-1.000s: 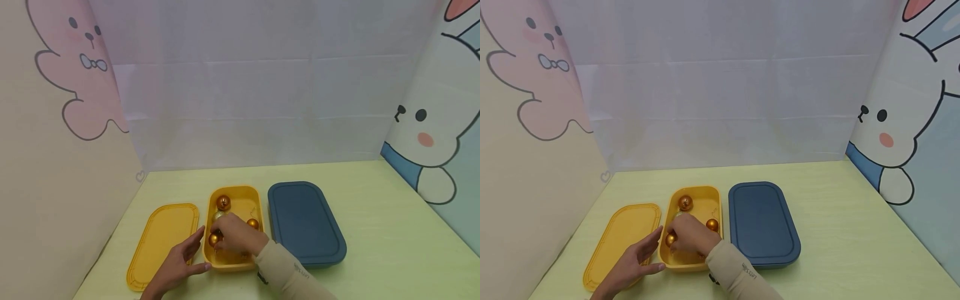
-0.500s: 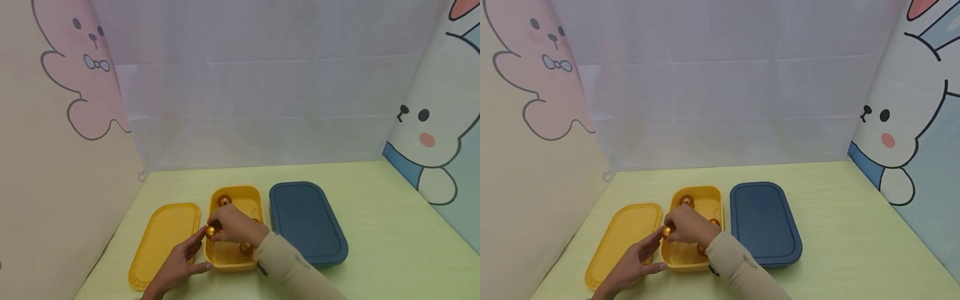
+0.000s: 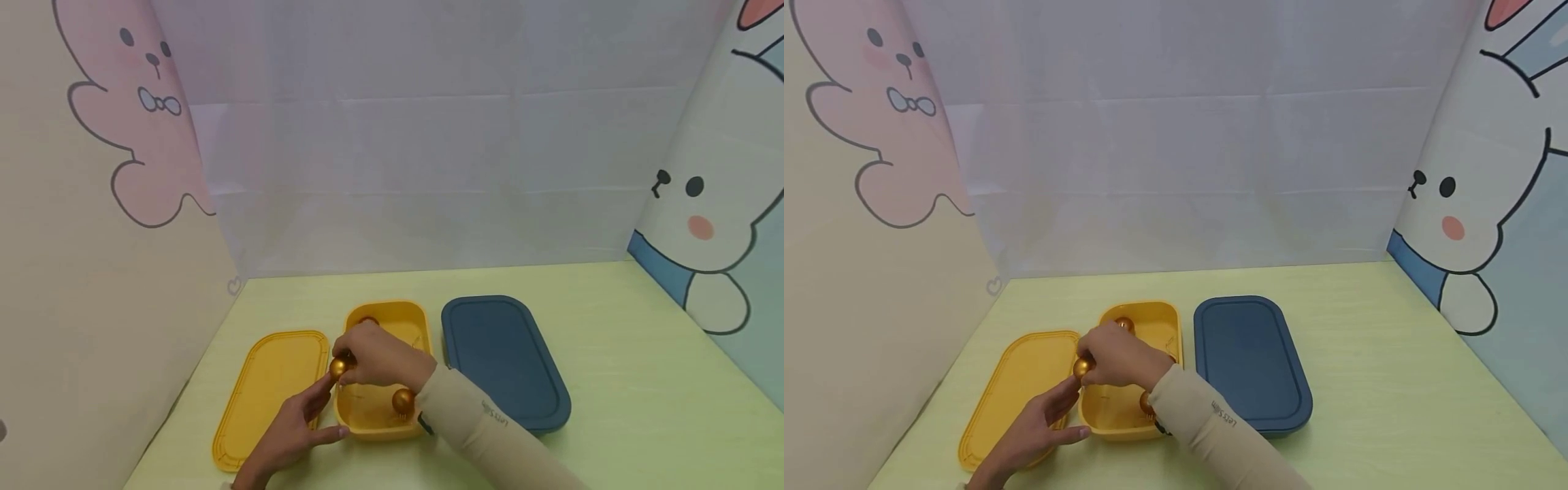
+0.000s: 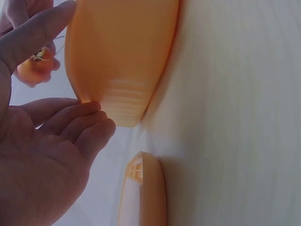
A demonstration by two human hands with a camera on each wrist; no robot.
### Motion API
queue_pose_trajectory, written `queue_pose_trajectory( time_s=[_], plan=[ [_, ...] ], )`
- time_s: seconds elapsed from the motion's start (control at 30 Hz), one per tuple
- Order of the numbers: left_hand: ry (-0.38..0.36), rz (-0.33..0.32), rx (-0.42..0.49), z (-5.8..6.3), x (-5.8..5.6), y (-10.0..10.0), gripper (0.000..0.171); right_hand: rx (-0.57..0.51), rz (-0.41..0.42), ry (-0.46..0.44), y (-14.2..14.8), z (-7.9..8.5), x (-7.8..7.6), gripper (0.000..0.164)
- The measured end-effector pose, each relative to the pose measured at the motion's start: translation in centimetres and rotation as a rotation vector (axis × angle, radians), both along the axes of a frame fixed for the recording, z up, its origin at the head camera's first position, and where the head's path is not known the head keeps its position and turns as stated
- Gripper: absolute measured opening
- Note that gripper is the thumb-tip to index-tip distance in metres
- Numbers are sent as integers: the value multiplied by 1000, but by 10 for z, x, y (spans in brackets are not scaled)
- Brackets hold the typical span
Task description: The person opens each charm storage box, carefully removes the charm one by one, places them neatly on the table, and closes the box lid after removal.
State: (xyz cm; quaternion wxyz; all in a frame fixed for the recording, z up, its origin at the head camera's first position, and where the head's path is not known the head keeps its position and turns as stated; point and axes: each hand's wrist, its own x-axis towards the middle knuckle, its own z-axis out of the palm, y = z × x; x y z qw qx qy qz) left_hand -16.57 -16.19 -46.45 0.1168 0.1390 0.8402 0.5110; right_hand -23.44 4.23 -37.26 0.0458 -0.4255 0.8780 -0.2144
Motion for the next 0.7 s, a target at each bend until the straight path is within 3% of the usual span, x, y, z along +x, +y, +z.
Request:
queue_pose_trajectory(
  time_s=[0.17, 0.4, 0.7],
  plan=[
    [-14, 32, -7, 0, 1, 1, 95, -11, 6, 10, -3, 9, -4, 16],
    [3, 17, -10, 1, 3, 2, 87, 14, 17, 83, -15, 13, -7, 17],
    [-49, 78, -21, 3, 4, 6, 87, -10, -11, 65, -30, 9, -12, 21]
  ],
)
